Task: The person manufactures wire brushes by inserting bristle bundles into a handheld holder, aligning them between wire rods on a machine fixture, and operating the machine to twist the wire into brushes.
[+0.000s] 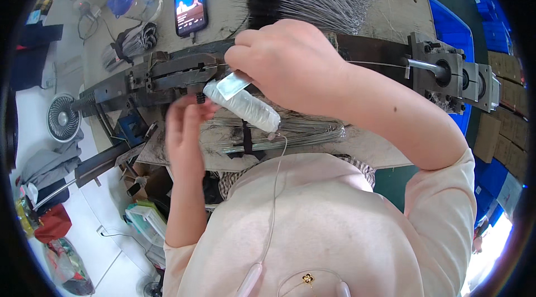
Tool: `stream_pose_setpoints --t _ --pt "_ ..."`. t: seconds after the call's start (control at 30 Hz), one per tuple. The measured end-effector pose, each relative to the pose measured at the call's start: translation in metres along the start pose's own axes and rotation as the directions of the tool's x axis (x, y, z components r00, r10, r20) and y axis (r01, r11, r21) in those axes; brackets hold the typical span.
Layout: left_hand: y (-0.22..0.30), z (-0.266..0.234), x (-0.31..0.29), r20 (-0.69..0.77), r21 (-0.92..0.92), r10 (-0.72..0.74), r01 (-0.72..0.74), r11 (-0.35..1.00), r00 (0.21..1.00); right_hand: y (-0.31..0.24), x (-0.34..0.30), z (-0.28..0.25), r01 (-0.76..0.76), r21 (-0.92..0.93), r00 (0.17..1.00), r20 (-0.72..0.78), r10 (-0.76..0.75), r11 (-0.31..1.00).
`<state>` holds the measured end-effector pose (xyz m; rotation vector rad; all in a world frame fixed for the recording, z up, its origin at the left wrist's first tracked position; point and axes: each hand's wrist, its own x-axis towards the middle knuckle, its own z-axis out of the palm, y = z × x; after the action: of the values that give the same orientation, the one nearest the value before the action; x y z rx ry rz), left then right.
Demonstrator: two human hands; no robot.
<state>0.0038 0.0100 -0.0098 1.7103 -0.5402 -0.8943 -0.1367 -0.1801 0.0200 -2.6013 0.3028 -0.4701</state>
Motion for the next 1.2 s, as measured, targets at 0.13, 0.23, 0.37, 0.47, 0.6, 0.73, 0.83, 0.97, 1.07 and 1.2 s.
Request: stream_pose_setpoints --t 0.13,0.23,0.37,0.47,0.6,0.73,0.83,0.97,1.07,1.2 --pt "0.026 0.044 0.002 0.408 -0.552 -0.204 0.418 0.722 0.890 0.002 0.006 0.000 -0.044 0.065 0.998 0.052 0.041 0.997" --pt "0.017 0.048 0.010 0.472 -0.496 -0.158 0.410 0.766 0.867 -0.001 0.011 -0.001 -0.087 0.069 0.989 0.123 0.078 0.994" --pt "-0.025 0.020 0.036 0.376 0.398 0.043 -0.204 0.894 0.925 -0.003 0.012 -0.004 -0.018 0.000 0.991 0.133 0.018 1.000" --pt "-0.015 0.017 0.026 0.344 0.345 0.057 -0.183 0.921 0.937 -0.010 0.010 -0.003 0.079 -0.085 0.996 0.041 -0.076 0.993" --pt "-0.029 -0.039 0.016 0.193 0.163 -0.039 0.007 0.987 0.980 -0.020 -0.012 -0.018 0.111 -0.027 0.994 0.000 -0.111 0.993" --pt "-0.055 -0.111 -0.003 -0.181 -0.304 -0.374 0.310 0.901 0.909 -0.007 -0.046 -0.012 0.061 0.185 0.969 0.223 -0.102 0.981" --pt "-0.072 -0.135 -0.005 -0.259 -0.437 -0.308 0.174 0.883 0.915 -0.007 -0.041 0.001 0.071 0.116 0.954 0.281 -0.101 0.991" --pt "-0.080 -0.137 -0.008 -0.278 -0.599 -0.305 0.084 0.796 0.911 -0.006 -0.039 0.006 0.041 0.084 0.959 0.277 -0.063 0.996" --pt "-0.072 -0.132 -0.008 -0.287 -0.586 -0.309 0.089 0.805 0.907 0.000 -0.049 0.007 -0.032 0.067 0.960 0.279 0.012 0.997" --pt "-0.079 -0.136 -0.007 -0.320 -0.544 -0.334 0.117 0.831 0.887 0.008 -0.056 0.006 -0.105 0.003 0.966 0.236 0.101 0.995"
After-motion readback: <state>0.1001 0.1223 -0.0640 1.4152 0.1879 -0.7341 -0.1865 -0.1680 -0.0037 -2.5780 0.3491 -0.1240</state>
